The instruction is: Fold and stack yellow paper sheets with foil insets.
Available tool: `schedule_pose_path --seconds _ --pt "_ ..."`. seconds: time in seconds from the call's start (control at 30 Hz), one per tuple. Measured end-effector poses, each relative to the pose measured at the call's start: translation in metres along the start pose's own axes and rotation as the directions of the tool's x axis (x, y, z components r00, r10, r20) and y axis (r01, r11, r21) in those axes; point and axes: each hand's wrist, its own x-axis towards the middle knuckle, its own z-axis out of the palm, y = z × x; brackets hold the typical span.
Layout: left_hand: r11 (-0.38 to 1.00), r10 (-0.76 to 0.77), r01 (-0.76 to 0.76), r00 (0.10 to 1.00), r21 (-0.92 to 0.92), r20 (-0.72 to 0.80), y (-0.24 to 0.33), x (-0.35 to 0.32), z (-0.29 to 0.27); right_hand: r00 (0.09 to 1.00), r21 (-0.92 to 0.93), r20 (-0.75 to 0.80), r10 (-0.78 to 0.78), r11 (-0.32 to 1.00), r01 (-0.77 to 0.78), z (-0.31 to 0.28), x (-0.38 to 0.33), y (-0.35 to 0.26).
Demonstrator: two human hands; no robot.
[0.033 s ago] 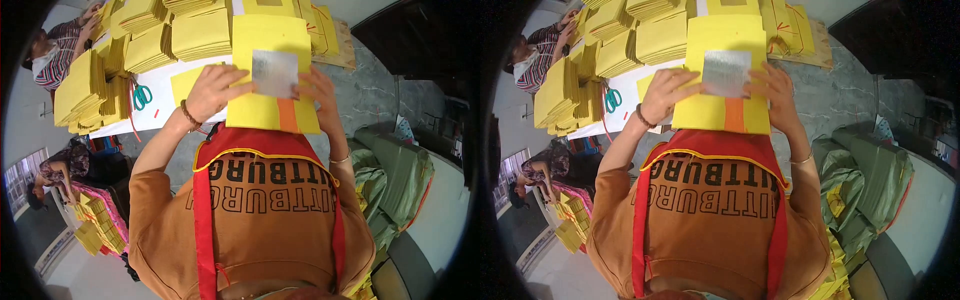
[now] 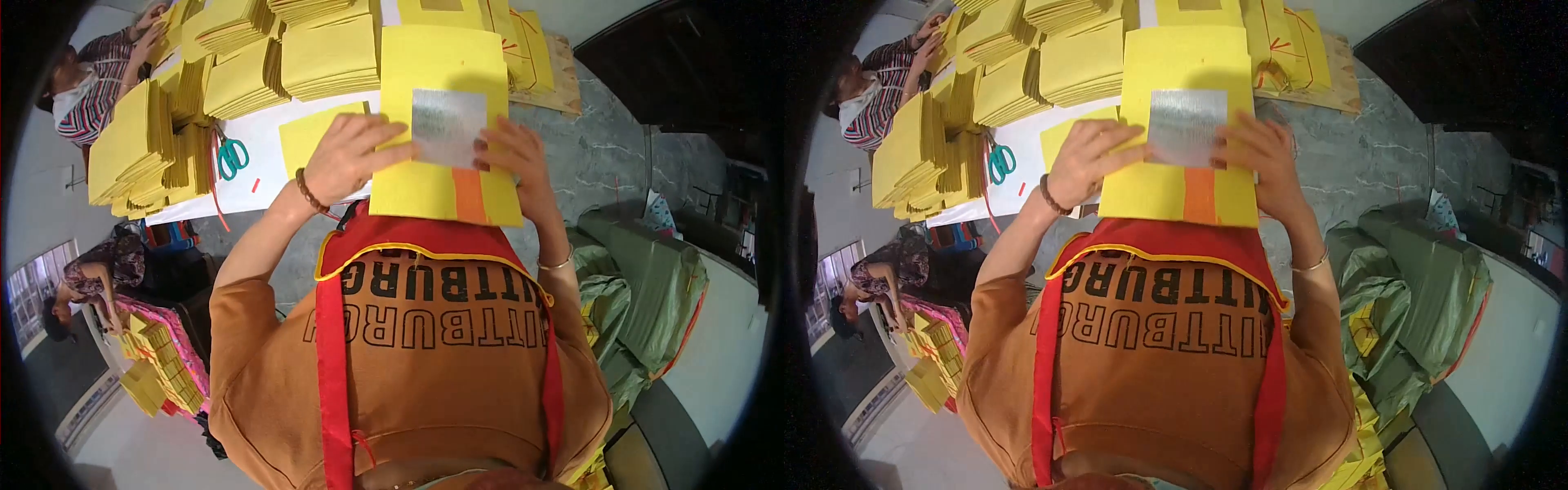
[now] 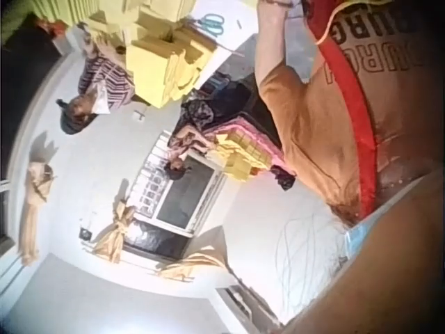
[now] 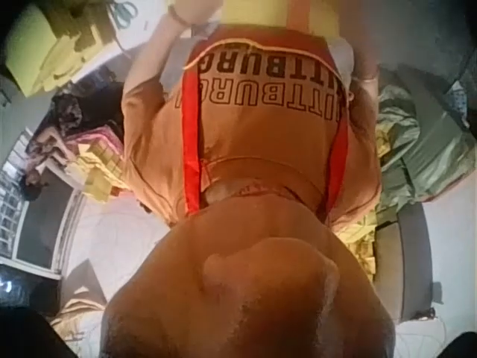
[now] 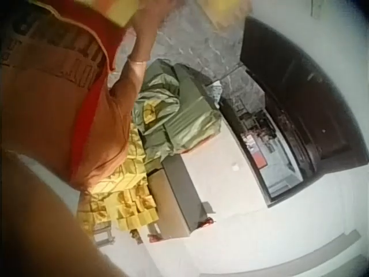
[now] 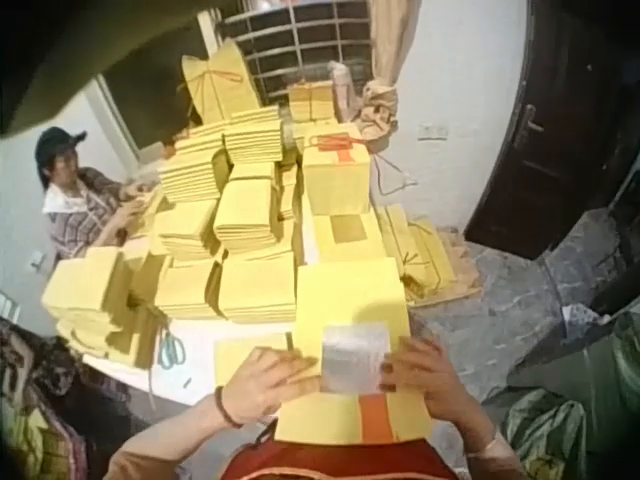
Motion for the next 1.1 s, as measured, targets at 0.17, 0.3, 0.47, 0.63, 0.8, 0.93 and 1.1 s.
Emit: schedule_pose_path --seconds 0.17,0.3,0.47,0.63,0.8,0.93,1.1 --pt "0.920 -0.256 0.233 0.966 -0.314 -0.034 0.014 -0.003 0.001 0.972 0.142 0.188 0.138 0.976 -0.166 -0.006 -0.001 -0.012" --pt "0.679 -0.627 0.609 0.772 -0.410 0.108 0.010 0.009 0.009 0.742 0.357 0.262 0.617 0.653 -0.669 0.000 0.015 -0.019" --pt "0.340 -0.766 0.706 0.591 -0.621 0.253 -0.006 0.015 0.027 0.755 0.548 0.047 0.654 0.615 -0.567 0.011 0.032 -0.023" --pt "0.088 -0.739 0.785 0.464 -0.613 0.489 -0.015 0.021 0.025 0.799 0.374 0.038 0.600 0.733 -0.568 0.019 0.027 -0.010" --pt "-0.014 -0.723 0.766 0.436 -0.643 0.535 -0.014 0.031 0.016 0.726 0.431 -0.003 0.687 0.656 -0.619 0.030 0.027 -0.003" --pt "-0.042 -0.705 0.671 0.505 -0.740 0.498 -0.018 0.036 0.015 0.719 0.377 -0.029 0.695 0.673 -0.636 0.030 0.034 -0.006" --pt "-0.034 -0.716 0.699 0.482 -0.714 0.505 -0.021 0.034 0.015 0.711 0.338 -0.079 0.698 0.690 -0.640 0.034 0.035 -0.002"
